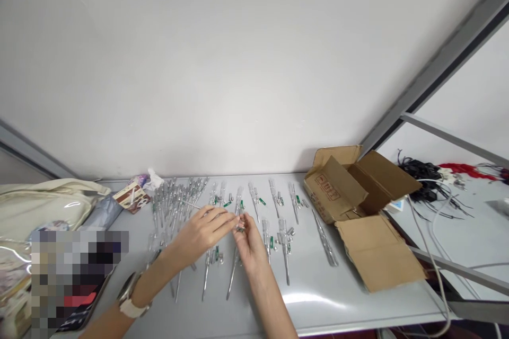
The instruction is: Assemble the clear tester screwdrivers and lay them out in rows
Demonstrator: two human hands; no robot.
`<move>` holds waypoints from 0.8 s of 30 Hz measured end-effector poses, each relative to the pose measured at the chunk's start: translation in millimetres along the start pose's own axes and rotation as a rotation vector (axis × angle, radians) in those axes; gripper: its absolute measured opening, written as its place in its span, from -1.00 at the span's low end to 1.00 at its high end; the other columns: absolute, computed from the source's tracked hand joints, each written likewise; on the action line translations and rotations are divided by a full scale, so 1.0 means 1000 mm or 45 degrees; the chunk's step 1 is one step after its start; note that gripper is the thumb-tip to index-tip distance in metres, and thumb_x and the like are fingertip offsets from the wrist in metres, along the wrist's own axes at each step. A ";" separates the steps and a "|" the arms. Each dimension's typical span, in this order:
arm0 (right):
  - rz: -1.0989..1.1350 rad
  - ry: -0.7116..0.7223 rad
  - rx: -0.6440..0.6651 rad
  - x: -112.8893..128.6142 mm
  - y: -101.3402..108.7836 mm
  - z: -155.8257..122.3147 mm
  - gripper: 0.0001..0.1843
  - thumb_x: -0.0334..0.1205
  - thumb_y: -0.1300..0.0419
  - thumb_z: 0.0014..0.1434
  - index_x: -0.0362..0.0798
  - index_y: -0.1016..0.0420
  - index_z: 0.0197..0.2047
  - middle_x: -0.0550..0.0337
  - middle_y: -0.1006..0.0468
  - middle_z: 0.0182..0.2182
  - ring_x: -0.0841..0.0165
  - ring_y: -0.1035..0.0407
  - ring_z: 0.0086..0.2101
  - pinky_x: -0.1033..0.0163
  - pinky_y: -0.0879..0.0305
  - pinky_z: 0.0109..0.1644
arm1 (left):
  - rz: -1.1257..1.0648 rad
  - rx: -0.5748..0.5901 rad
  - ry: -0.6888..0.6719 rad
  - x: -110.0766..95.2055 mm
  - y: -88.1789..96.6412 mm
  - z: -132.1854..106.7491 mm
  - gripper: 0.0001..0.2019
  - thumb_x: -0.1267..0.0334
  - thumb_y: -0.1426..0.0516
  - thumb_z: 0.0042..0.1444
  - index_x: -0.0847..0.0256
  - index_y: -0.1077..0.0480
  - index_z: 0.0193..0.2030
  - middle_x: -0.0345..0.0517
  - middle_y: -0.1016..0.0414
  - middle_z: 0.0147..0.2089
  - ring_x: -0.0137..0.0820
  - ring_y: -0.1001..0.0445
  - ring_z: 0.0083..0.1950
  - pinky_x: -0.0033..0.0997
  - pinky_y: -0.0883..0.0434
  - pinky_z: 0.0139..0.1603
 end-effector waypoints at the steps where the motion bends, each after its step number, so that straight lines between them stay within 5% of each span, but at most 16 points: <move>1: 0.061 -0.039 -0.044 0.000 0.002 0.001 -0.71 0.04 -0.27 0.08 0.07 -0.32 -0.45 0.26 -0.33 -0.54 0.37 -0.23 -0.51 0.21 -0.34 -0.39 | -0.010 -0.002 -0.003 0.000 0.000 0.001 -0.73 0.53 0.05 0.31 0.26 -0.38 0.02 -0.10 -0.56 -0.10 -0.37 -0.49 -0.02 -0.30 -0.36 0.01; 5: 0.224 -0.125 -0.158 0.009 0.009 0.000 -0.72 -0.05 -0.33 0.02 0.05 -0.30 -0.44 0.33 -0.25 -0.55 0.49 -0.03 -0.61 0.33 -0.20 -0.56 | -0.084 -0.033 0.045 0.000 -0.001 0.002 -0.68 0.54 0.06 0.30 0.27 -0.35 0.10 -0.07 -0.54 -0.08 -0.35 -0.48 -0.03 -0.27 -0.38 0.00; 9: 0.261 -0.094 -0.188 0.037 0.029 -0.008 -0.69 -0.08 -0.33 0.01 0.02 -0.24 -0.44 0.39 -0.18 -0.54 0.57 0.08 -0.64 0.43 -0.07 -0.65 | -0.373 -0.080 0.302 0.003 -0.010 0.010 -0.68 0.43 0.03 0.33 0.27 -0.31 0.18 -0.06 -0.49 -0.16 -0.37 -0.46 -0.16 -0.31 -0.43 -0.12; 16: 0.337 0.034 -0.557 0.093 0.119 -0.041 -0.68 -0.22 -0.34 -0.08 -0.04 -0.21 -0.48 0.46 -0.14 -0.58 0.64 0.12 -0.66 0.54 0.03 -0.68 | -1.264 0.093 0.777 -0.021 -0.048 0.081 -0.80 0.20 -0.10 0.22 0.15 -0.43 -0.06 -0.14 -0.52 -0.25 -0.38 -0.48 -0.28 -0.36 -0.43 -0.25; 21: -0.460 0.171 -0.867 0.115 0.184 -0.071 -0.67 0.00 -0.23 0.06 -0.06 -0.28 -0.50 0.39 -0.19 -0.62 0.56 0.00 -0.63 0.44 0.07 -0.63 | -1.553 0.317 0.923 -0.062 -0.120 0.127 -0.70 0.22 -0.10 0.17 0.20 -0.28 0.04 -0.13 -0.49 -0.38 -0.35 -0.45 -0.38 -0.33 -0.37 -0.32; 24: -1.141 0.195 -0.862 0.120 0.195 -0.076 -0.63 0.06 -0.14 0.08 -0.03 -0.24 -0.56 0.36 -0.17 -0.66 0.46 -0.10 -0.58 0.36 -0.01 -0.54 | -1.456 0.410 1.035 -0.079 -0.163 0.135 -0.74 0.28 -0.09 0.18 0.23 -0.27 0.00 -0.04 -0.46 -0.38 -0.30 -0.45 -0.36 -0.30 -0.33 -0.35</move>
Point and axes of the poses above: each hand's wrist, its own z-axis towards the middle knuckle, its own y-axis out of the back of the hand, x = y × z, the point moved 7 cm from there along z, towards the middle knuckle
